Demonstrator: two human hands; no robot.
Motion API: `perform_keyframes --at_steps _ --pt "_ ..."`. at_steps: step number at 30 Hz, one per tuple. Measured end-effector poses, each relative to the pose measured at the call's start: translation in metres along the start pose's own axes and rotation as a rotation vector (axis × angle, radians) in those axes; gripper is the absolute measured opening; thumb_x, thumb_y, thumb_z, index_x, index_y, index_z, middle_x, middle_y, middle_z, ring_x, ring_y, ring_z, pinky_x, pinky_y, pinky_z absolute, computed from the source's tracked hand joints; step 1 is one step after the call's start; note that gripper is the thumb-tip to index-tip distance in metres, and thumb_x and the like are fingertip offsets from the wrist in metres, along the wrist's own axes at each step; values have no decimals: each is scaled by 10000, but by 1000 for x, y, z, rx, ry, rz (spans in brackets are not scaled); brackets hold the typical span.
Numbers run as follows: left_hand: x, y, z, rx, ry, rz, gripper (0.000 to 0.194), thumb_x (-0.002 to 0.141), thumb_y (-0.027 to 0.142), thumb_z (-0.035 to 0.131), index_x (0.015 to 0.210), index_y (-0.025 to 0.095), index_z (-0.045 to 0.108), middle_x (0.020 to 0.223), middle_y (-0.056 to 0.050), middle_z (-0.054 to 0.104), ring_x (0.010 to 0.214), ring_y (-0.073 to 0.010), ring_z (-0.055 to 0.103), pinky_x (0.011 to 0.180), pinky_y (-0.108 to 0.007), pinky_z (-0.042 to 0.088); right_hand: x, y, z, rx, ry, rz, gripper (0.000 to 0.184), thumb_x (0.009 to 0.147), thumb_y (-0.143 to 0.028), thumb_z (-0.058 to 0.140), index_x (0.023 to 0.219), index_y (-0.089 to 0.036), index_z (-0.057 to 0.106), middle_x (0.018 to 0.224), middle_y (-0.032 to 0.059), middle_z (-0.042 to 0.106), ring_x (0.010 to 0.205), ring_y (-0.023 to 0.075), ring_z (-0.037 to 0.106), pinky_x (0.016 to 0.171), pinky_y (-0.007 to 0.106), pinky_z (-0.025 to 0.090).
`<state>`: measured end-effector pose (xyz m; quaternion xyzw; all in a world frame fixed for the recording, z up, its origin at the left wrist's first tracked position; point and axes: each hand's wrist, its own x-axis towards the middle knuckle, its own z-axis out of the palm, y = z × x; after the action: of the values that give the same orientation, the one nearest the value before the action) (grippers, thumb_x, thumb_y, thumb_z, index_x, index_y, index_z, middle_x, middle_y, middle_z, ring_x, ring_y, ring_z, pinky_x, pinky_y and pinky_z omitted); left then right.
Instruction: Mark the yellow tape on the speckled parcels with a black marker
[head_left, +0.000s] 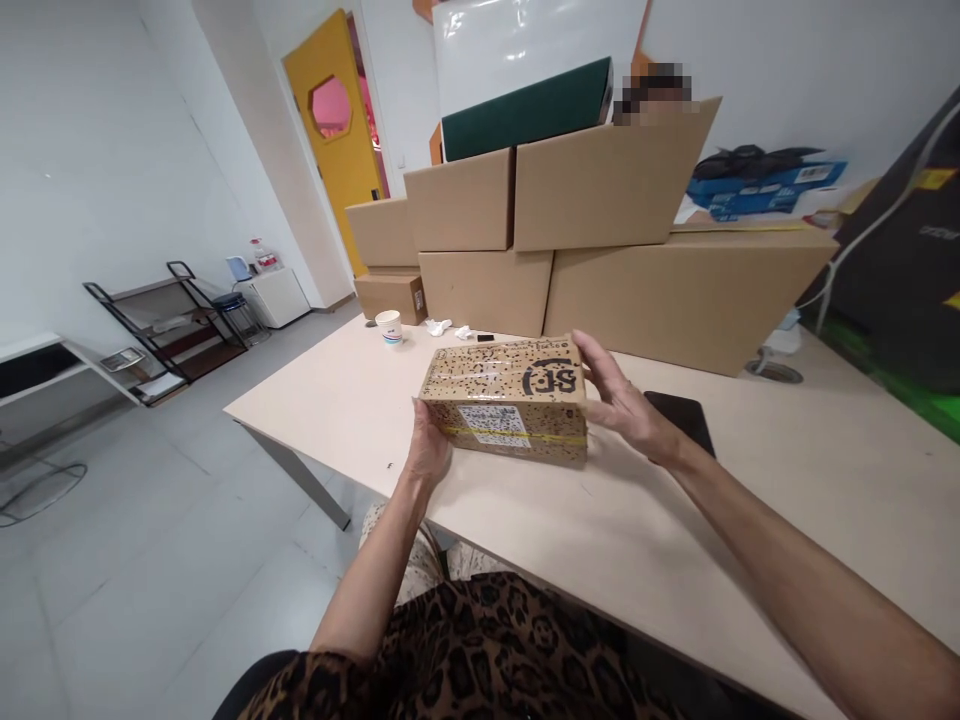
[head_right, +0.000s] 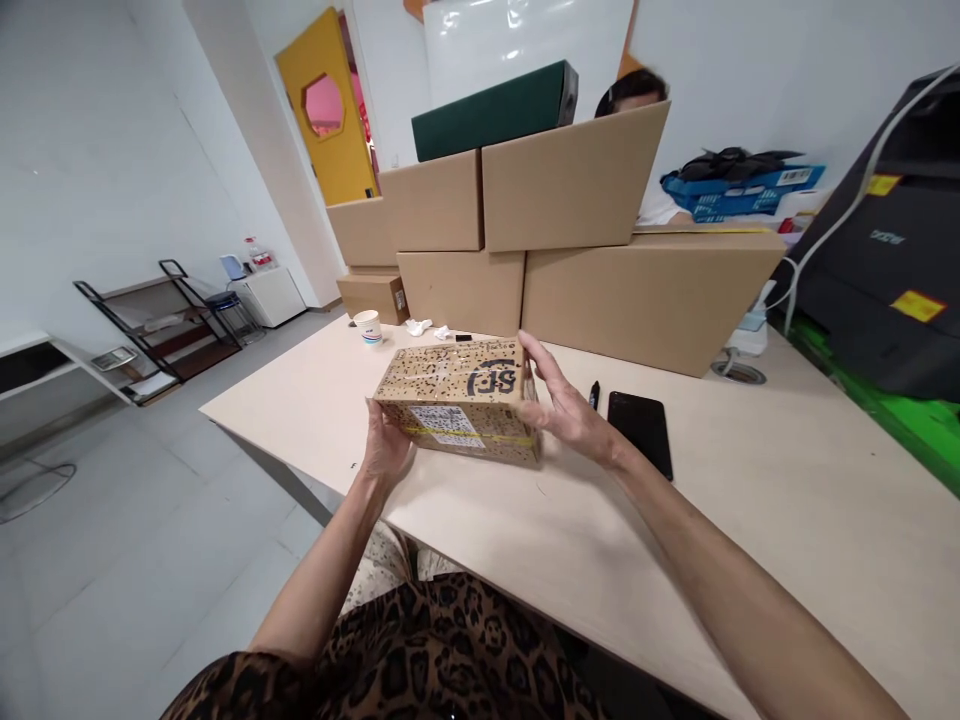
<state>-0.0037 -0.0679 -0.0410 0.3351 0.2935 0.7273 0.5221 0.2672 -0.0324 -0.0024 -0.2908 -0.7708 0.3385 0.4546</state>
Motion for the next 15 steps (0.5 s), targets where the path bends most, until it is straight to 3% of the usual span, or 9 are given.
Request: perform_keyframes --at_steps 3,6,11,15 --pt "-2 2 -2 53 -40 20 607 734 650 759 1149 208 729 1332 -79 712 1454 -314 463 1190 -438 380 0 4 2 104 63 74 843 910 -685 536 1621 -389 193 1709 46 248 1543 352 296 1216 579 325" --pt "0 1 -6 121 -99 55 497 780 555 758 1136 210 740 1286 -60 734 1407 -314 510 1182 -439 382 -1 3 -1 103 22 151 914 865 -694 597 1621 -353 213 1705 68 253 1544 374 285 1204 574 348" --pt "5 -6 -15 204 -96 122 571 816 628 723 1221 225 716 1334 -58 708 1355 -295 556 1166 -413 392 -1 -10 -16 -53 -136 212 995 765 -616 748 1601 -343 284 1650 94 343 1488 403 374 1204 585 353" --pt "8 -12 -17 247 -71 110 626 826 686 678 1237 215 710 1340 -76 704 1324 -309 580 1153 -432 408 0 -22 -15 -133 -131 191 965 677 -559 830 1527 -341 429 1542 106 465 1426 414 438 1177 590 392"
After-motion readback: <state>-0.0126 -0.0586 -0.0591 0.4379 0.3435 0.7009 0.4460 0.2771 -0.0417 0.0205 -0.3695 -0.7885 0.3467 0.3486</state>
